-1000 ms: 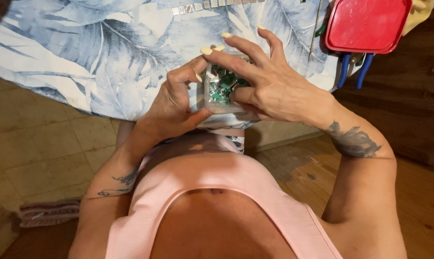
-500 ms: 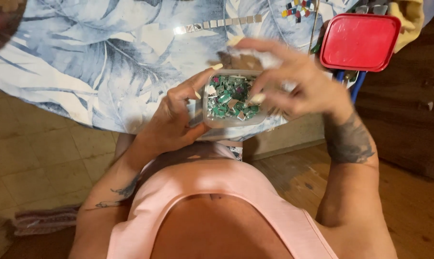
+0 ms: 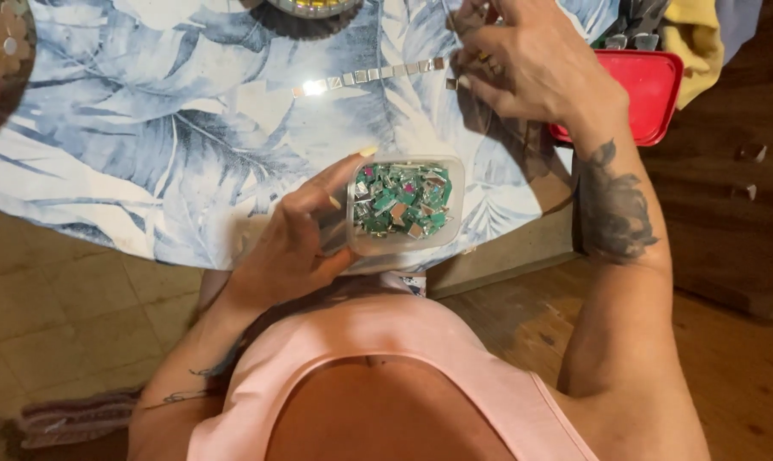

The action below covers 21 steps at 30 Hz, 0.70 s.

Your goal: The person is picking up small green mosaic tiles from a plastic container and placing them onto a surface to create a mosaic pattern.

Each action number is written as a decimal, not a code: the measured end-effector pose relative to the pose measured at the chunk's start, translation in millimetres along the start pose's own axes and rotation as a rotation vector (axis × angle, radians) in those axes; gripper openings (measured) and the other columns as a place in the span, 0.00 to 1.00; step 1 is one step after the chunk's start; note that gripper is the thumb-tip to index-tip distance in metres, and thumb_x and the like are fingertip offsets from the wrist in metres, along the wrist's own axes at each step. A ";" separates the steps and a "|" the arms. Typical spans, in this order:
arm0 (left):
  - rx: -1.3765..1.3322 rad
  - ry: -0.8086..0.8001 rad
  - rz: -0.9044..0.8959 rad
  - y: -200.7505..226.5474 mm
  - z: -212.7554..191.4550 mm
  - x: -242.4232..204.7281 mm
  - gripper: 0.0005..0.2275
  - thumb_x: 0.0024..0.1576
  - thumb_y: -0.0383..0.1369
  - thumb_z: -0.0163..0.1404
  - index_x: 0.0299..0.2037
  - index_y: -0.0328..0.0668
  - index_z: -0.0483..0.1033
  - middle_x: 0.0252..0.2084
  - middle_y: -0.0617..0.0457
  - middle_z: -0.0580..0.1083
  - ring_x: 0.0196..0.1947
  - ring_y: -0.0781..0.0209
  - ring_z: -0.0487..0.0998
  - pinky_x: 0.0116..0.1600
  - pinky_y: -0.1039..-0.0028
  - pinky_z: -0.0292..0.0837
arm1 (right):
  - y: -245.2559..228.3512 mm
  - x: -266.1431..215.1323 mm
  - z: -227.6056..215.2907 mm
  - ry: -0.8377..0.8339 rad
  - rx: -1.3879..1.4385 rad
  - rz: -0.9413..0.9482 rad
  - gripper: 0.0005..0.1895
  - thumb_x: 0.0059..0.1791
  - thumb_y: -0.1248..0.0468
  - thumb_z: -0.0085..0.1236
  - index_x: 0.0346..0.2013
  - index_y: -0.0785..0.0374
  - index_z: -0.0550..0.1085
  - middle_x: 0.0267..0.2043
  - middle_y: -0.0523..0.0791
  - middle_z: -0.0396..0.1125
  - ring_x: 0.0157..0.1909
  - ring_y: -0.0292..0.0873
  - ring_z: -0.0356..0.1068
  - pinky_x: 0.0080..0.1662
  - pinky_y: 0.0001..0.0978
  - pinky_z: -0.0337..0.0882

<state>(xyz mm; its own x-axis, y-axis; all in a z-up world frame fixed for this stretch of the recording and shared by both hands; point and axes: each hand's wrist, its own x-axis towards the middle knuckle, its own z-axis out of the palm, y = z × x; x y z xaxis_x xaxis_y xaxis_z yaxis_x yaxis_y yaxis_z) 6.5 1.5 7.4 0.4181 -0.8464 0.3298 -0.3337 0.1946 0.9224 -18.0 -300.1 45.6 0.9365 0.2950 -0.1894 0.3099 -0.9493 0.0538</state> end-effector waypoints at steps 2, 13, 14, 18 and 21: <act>-0.022 0.012 -0.011 -0.9 0.2 0.7 0.26 0.53 0.26 0.46 0.57 0.31 0.42 0.59 0.35 0.54 0.60 0.43 0.58 0.57 0.67 0.62 | -6.1 -2.2 1.3 0.069 0.162 0.004 0.14 0.40 0.58 0.58 0.31 0.65 0.70 0.45 0.52 0.57 0.45 0.50 0.55 0.41 0.41 0.60; -0.108 0.081 0.115 -18.1 7.3 -1.9 0.17 0.50 0.22 0.43 0.40 0.41 0.44 0.57 0.36 0.53 0.59 0.37 0.56 0.61 0.53 0.56 | -1.0 -1.9 22.9 0.363 0.301 -0.007 0.09 0.38 0.69 0.60 0.29 0.64 0.69 0.43 0.48 0.56 0.44 0.50 0.52 0.39 0.41 0.49; -0.094 0.077 0.093 -19.3 7.9 -3.0 0.17 0.50 0.24 0.44 0.40 0.41 0.44 0.57 0.37 0.54 0.59 0.38 0.56 0.61 0.55 0.56 | -0.4 -0.9 22.5 0.364 0.283 -0.009 0.09 0.37 0.69 0.60 0.29 0.64 0.69 0.43 0.48 0.56 0.45 0.50 0.52 0.39 0.41 0.49; -0.069 0.073 0.066 -18.9 7.0 -2.2 0.16 0.51 0.28 0.44 0.39 0.42 0.44 0.57 0.37 0.54 0.58 0.39 0.57 0.60 0.55 0.57 | 0.1 2.2 20.5 0.380 0.285 -0.023 0.13 0.37 0.69 0.62 0.33 0.65 0.68 0.44 0.48 0.57 0.44 0.50 0.52 0.37 0.41 0.48; 0.007 0.105 0.081 -17.8 8.8 -1.7 0.18 0.51 0.30 0.47 0.38 0.39 0.44 0.55 0.35 0.56 0.57 0.38 0.60 0.59 0.54 0.58 | 0.0 3.9 22.7 0.393 0.274 -0.037 0.09 0.37 0.69 0.60 0.28 0.64 0.68 0.43 0.47 0.58 0.44 0.49 0.53 0.40 0.40 0.48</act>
<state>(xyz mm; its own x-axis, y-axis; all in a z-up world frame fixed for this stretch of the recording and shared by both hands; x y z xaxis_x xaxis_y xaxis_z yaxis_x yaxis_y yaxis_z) 4.3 -4.9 -11.3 0.4753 -0.7714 0.4230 -0.3760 0.2565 0.8904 -18.1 -301.4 22.6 0.9330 0.2981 0.2016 0.3393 -0.9155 -0.2162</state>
